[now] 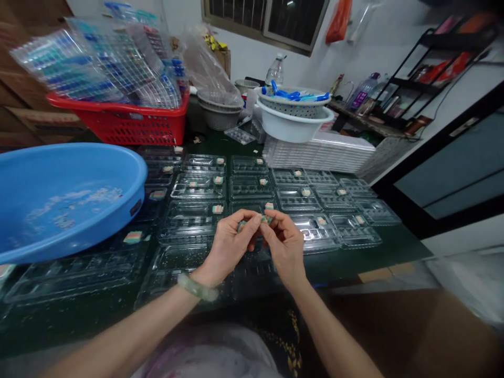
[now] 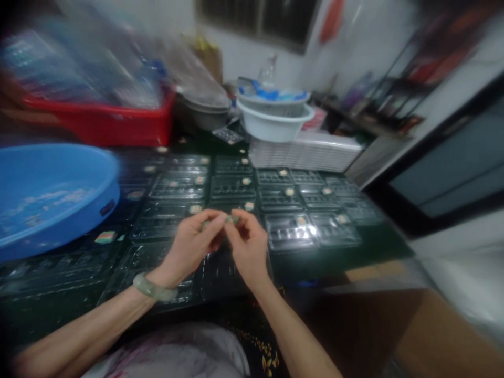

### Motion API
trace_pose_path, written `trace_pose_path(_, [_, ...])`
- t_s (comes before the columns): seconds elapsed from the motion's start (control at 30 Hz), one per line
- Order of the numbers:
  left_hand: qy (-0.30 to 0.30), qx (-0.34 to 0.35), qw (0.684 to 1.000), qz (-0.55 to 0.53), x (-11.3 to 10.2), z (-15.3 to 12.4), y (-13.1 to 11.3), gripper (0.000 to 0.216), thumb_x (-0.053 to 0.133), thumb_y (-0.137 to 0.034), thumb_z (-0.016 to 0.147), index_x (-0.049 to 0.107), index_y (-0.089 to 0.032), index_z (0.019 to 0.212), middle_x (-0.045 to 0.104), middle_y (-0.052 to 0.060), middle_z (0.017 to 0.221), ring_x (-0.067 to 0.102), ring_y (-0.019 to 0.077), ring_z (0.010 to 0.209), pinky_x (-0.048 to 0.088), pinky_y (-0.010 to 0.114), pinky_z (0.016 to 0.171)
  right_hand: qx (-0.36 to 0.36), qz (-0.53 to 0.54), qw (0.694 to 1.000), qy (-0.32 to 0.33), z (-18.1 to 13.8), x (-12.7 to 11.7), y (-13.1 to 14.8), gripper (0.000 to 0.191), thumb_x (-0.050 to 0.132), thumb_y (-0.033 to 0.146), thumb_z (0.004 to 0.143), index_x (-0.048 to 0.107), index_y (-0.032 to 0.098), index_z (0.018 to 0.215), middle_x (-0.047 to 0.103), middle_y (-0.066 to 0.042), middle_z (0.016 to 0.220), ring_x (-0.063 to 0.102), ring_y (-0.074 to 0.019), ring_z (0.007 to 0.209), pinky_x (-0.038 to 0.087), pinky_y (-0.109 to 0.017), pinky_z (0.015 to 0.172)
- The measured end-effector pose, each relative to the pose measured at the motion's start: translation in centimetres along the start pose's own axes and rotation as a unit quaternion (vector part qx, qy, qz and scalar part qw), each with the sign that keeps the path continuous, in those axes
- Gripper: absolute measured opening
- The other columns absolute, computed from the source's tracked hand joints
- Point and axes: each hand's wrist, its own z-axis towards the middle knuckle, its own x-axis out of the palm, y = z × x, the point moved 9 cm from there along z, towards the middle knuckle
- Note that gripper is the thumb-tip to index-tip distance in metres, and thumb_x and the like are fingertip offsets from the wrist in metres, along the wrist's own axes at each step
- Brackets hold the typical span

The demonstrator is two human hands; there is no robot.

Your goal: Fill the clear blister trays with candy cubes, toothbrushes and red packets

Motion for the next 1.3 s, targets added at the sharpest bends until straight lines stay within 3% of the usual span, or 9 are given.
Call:
trace_pose_path(0.17, [0.046,-0.052,0.995,-0.069,0.4,0.0,1.3,0.025,0.058,-0.04,0.081,0.057,-0.016,0.087,0.054,-0.002,0.061,0.042,0.0046,0.043,0.027,0.015,0.037,0.032,0.075,0.994,0.074,-0.2,0.6,0.0,0.024,0.056,0.034,0.083,0.056,0.023,0.105,0.056,0.002,0.074,0.052,-0.0091,0.061,0.044,-0.022,0.053])
trace_pose_path(0.33, [0.07,-0.049,0.992,-0.089,0.9,0.0,0.8,0.022,0.058,-0.037,0.082,0.058,-0.016,0.088,0.052,-0.002,0.062,0.041,0.0041,0.043,0.024,0.014,0.037,0.088,0.122,0.987,0.058,0.4,-0.3,-1.6,0.02,0.065,0.034,0.076,0.059,0.019,0.086,0.056,0.003,0.067,0.047,-0.0068,0.05,0.039,-0.02,0.044])
trace_pose_path(0.47, [0.068,-0.077,0.989,-0.104,1.1,-0.1,0.9,0.025,0.06,-0.037,0.081,0.063,-0.016,0.094,0.054,-0.001,0.065,0.039,0.0032,0.043,0.021,0.014,0.034,0.078,0.077,0.994,0.002,1.0,-1.5,-1.7,0.021,0.07,0.032,0.07,0.059,0.019,0.083,0.057,0.004,0.064,0.049,-0.008,0.049,0.04,-0.02,0.043])
trace_pose_path(0.67, [0.056,-0.071,0.994,-0.054,1.4,-0.1,0.9,0.025,0.061,-0.038,0.08,0.062,-0.016,0.093,0.055,-0.001,0.061,0.041,0.0037,0.043,0.025,0.014,0.037,0.052,0.046,0.997,-0.02,0.7,-1.7,-0.5,0.016,0.067,0.034,0.073,0.063,0.018,0.077,0.06,0.002,0.062,0.054,-0.0106,0.053,0.045,-0.023,0.047])
trace_pose_path(0.83, [0.013,-0.051,0.999,-0.011,0.9,0.1,0.9,0.028,0.062,-0.039,0.079,0.057,-0.017,0.096,0.055,-0.002,0.062,0.042,0.0054,0.045,0.03,0.016,0.04,0.047,0.069,0.996,0.034,0.3,-0.9,0.2,0.017,0.058,0.034,0.08,0.065,0.019,0.087,0.064,-0.001,0.073,0.059,-0.0125,0.062,0.049,-0.025,0.056])
trace_pose_path(0.9, [-0.001,-0.066,0.998,-0.017,0.9,0.1,1.0,0.03,0.063,-0.04,0.078,0.057,-0.019,0.098,0.054,-0.003,0.063,0.041,0.0053,0.047,0.03,0.016,0.041,0.052,0.089,0.993,0.057,0.3,-0.5,0.3,0.018,0.062,0.033,0.076,0.064,0.02,0.089,0.063,0.0,0.075,0.058,-0.0119,0.065,0.049,-0.024,0.058])
trace_pose_path(1.0, [0.018,-0.112,0.993,-0.037,1.8,0.1,1.4,0.032,0.063,-0.042,0.077,0.057,-0.02,0.101,0.048,-0.005,0.06,0.037,0.0048,0.047,0.026,0.014,0.04,0.049,0.098,0.992,0.058,0.8,-0.7,0.4,0.02,0.07,0.027,0.068,0.062,0.021,0.086,0.06,0.003,0.073,0.054,-0.0093,0.063,0.046,-0.022,0.058])
trace_pose_path(1.1, [0.059,-0.127,0.99,-0.015,2.9,0.5,1.8,0.034,0.059,-0.046,0.079,0.057,-0.019,0.1,0.044,-0.005,0.055,0.034,0.0057,0.046,0.023,0.014,0.038,0.035,0.078,0.995,0.055,1.6,-1.6,0.5,0.018,0.068,0.025,0.07,0.063,0.022,0.087,0.058,0.004,0.07,0.051,-0.0081,0.059,0.043,-0.022,0.057])
trace_pose_path(1.3, [0.082,-0.047,0.989,0.118,5.0,2.1,1.5,0.034,0.055,-0.049,0.08,0.06,-0.018,0.092,0.045,-0.004,0.051,0.037,0.0079,0.046,0.029,0.017,0.041,0.045,0.065,0.994,0.07,2.5,-3.7,0.2,0.014,0.069,0.025,0.068,0.066,0.02,0.081,0.054,0.005,0.06,0.048,-0.0071,0.053,0.04,-0.021,0.052])
